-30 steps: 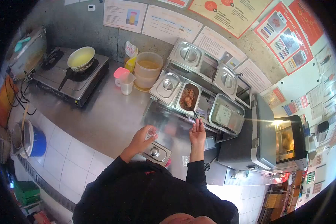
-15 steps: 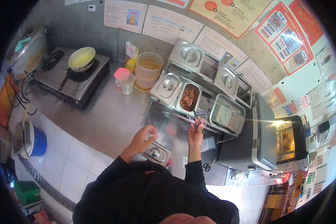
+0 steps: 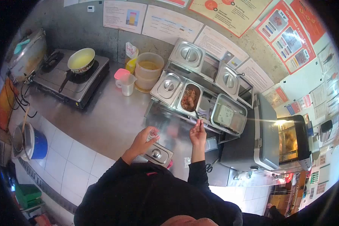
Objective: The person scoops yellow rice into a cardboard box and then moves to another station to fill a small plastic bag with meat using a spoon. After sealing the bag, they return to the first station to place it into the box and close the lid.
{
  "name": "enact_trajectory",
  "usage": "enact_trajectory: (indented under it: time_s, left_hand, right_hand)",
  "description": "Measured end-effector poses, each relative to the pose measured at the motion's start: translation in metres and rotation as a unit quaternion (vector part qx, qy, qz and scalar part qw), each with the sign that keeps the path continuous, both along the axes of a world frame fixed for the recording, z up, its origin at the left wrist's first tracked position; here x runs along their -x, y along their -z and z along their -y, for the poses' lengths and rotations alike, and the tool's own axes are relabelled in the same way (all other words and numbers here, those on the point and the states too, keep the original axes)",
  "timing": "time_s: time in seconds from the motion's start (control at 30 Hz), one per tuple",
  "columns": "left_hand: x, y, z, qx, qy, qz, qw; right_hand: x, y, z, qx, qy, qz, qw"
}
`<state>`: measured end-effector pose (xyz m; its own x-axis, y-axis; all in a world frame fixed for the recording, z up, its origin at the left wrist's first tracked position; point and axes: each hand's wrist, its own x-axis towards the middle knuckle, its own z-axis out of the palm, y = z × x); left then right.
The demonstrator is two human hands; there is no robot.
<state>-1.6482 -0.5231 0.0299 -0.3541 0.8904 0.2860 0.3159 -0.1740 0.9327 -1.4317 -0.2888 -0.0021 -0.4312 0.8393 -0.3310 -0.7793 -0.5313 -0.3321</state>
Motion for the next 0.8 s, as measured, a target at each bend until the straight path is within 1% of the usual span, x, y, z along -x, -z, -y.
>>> enact_trajectory:
  time_s: [0.1,0.17,0.2,0.27,0.3,0.37,0.4,0.47,0.53,0.6,0.63,0.67,0.7,0.73,0.77,0.8]
  left_hand:
    - [0.000,-0.001,-0.001,-0.009,-0.001,0.002,1.000]
    - [0.001,-0.003,0.001,-0.005,-0.007,0.005,1.000]
    - [0.002,-0.002,0.001,-0.005,-0.008,0.005,1.000]
    - [0.002,-0.002,0.001,-0.006,-0.011,-0.001,1.000]
    - [0.002,-0.002,0.001,-0.006,-0.011,-0.001,1.000]
    - [0.001,-0.004,-0.001,-0.012,-0.007,0.001,1.000]
    - [0.001,-0.006,-0.003,-0.013,-0.006,0.001,1.000]
    - [0.001,-0.018,-0.010,-0.032,0.011,0.002,0.999]
    - [0.005,-0.039,-0.020,-0.048,0.022,-0.010,0.999]
    - [0.012,-0.058,-0.036,-0.062,0.036,-0.022,0.997]
    - [0.018,-0.067,-0.048,-0.090,0.031,-0.081,0.992]
    - [0.023,-0.076,-0.060,-0.119,0.026,-0.140,0.983]
    - [0.027,-0.087,-0.072,-0.121,0.025,-0.141,0.982]
    - [0.030,-0.099,-0.085,-0.133,0.006,-0.197,0.971]
    - [0.033,-0.109,-0.098,-0.145,-0.013,-0.252,0.957]
    - [0.036,-0.115,-0.113,-0.148,-0.015,-0.254,0.956]
  right_hand:
    - [0.002,0.001,0.000,-0.016,0.003,0.031,0.999]
    - [0.003,-0.004,0.007,-0.100,0.013,0.011,0.995]
    - [0.005,-0.007,0.009,-0.101,0.012,0.011,0.995]
    - [0.004,-0.007,0.009,-0.155,0.025,0.016,0.987]
    - [0.004,-0.008,0.009,-0.155,0.026,0.016,0.987]
    - [0.001,-0.001,0.004,-0.174,0.011,0.071,0.982]
    - [-0.002,0.003,0.004,-0.175,0.012,0.070,0.982]
    - [-0.002,0.003,0.003,-0.143,0.010,0.094,0.985]
    - [-0.004,-0.001,-0.007,-0.157,0.001,0.092,0.983]
    - [-0.005,-0.018,-0.016,-0.184,0.008,0.107,0.977]
    - [-0.005,-0.034,-0.024,-0.185,0.007,0.107,0.977]
    - [-0.005,-0.052,-0.033,-0.204,0.016,0.139,0.969]
    - [-0.006,-0.070,-0.042,-0.224,0.025,0.170,0.959]
    - [-0.006,-0.089,-0.051,-0.226,0.026,0.169,0.959]
    - [-0.006,-0.108,-0.061,-0.262,0.029,0.188,0.946]
    - [-0.005,-0.128,-0.069,-0.299,0.031,0.206,0.931]
